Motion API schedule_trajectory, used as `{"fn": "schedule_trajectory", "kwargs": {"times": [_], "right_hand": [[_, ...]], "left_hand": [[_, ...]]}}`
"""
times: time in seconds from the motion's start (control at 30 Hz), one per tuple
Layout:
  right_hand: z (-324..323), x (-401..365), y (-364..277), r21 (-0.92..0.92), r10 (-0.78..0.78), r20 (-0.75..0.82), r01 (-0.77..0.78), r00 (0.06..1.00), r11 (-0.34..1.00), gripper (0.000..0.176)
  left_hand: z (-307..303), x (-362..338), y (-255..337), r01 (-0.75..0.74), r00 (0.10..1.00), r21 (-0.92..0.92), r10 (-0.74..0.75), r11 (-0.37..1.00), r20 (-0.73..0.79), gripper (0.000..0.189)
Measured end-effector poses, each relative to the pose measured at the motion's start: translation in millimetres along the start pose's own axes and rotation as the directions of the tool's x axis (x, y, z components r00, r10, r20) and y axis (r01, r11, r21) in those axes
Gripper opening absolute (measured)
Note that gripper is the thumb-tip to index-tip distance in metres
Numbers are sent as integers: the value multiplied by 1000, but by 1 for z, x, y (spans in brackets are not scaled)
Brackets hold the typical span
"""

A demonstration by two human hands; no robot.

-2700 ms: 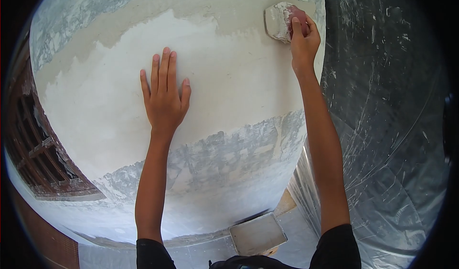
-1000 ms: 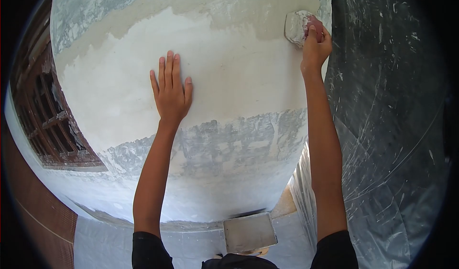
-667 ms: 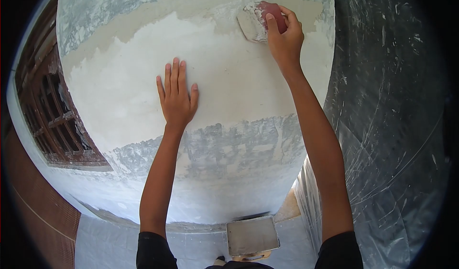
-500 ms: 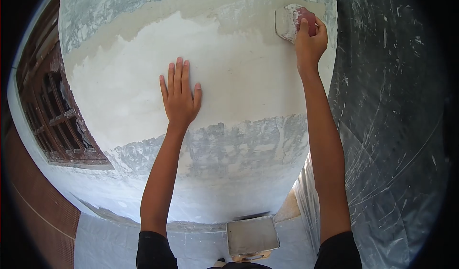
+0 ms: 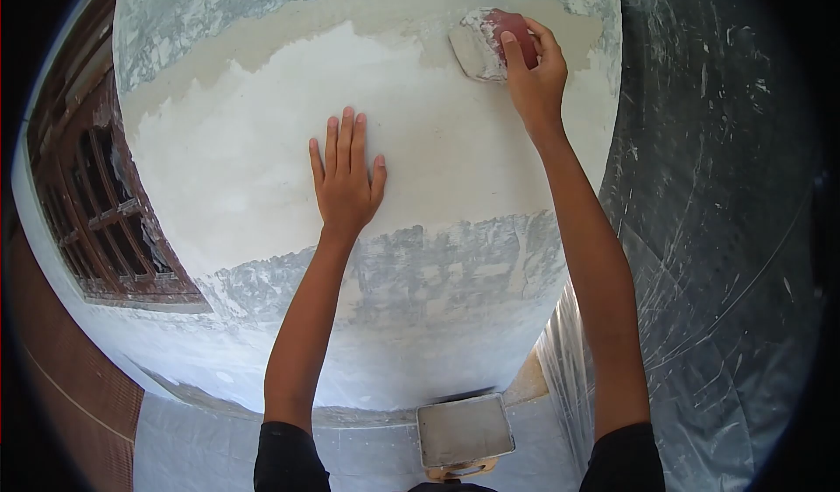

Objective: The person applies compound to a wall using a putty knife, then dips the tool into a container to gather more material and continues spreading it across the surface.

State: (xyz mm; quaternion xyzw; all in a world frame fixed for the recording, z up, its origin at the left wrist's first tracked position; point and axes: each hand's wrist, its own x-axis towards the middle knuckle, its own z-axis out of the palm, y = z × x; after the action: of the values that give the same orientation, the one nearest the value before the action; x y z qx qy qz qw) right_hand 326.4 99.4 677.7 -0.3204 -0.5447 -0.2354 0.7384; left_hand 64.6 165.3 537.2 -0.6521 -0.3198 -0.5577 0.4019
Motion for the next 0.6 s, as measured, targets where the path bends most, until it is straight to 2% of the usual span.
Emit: {"fn": "schedule_trajectory", "kwargs": {"times": [0.03, 0.1, 0.13, 0.17, 0.23, 0.27, 0.3, 0.37, 0.4, 0.43, 0.5, 0.53, 0.57, 0.6], "right_hand": [[3, 3, -1, -1, -2, -2, 2, 1000, 1000, 40], [8, 10, -4, 215, 281, -172, -242, 944, 946, 38], [9, 13, -7, 266, 321, -265, -251, 909, 931, 36], [13, 12, -10, 264, 318, -264, -248, 911, 932, 36], [24, 9, -19, 355, 204, -134, -145, 970, 924, 35], [28, 4, -22, 214, 117, -55, -102, 992, 971, 35], [31, 5, -18, 210, 116, -55, -102, 992, 972, 35], [35, 12, -2, 28, 108, -163, -105, 981, 994, 36], [27, 17, -9, 187, 303, -203, -267, 931, 945, 36], [23, 18, -12, 183, 300, -205, -265, 932, 947, 36], [21, 20, -17, 398, 382, -274, -257, 883, 880, 38], [25, 17, -18, 388, 310, -231, -205, 922, 899, 39], [28, 13, -19, 385, 304, -231, -200, 924, 901, 39], [31, 9, -16, 224, 178, -130, -146, 975, 964, 40]], "left_hand": [[0, 0, 0, -5, 1000, 2, 5, 1000, 2, 62], [-2, -1, 0, -4, 1000, -14, 4, 1000, 6, 62], [-2, 0, 0, 0, 1000, -25, 0, 1000, 6, 62], [-2, 0, 0, 2, 1000, -27, -2, 1000, 4, 62], [-2, 0, 0, -4, 1000, -36, 4, 999, -11, 61], [-2, -1, -1, -2, 1000, -40, 2, 999, -9, 61], [-2, -1, -1, 1, 1000, -41, -1, 999, -5, 61], [-2, -1, -1, 3, 1000, -51, -3, 999, -2, 60], [-2, -2, -1, 3, 1000, -52, -3, 999, -6, 60], [-1, -1, -2, 3, 1000, -52, -3, 999, -13, 60], [-2, -2, -2, 2, 1000, -53, -3, 999, -16, 60], [-2, -1, -2, 1, 1000, -50, -2, 999, -19, 60], [-2, -1, -2, 3, 1000, -54, -5, 999, -23, 60], [-3, -1, -2, 10, 1000, -56, -11, 998, -18, 59]]}}
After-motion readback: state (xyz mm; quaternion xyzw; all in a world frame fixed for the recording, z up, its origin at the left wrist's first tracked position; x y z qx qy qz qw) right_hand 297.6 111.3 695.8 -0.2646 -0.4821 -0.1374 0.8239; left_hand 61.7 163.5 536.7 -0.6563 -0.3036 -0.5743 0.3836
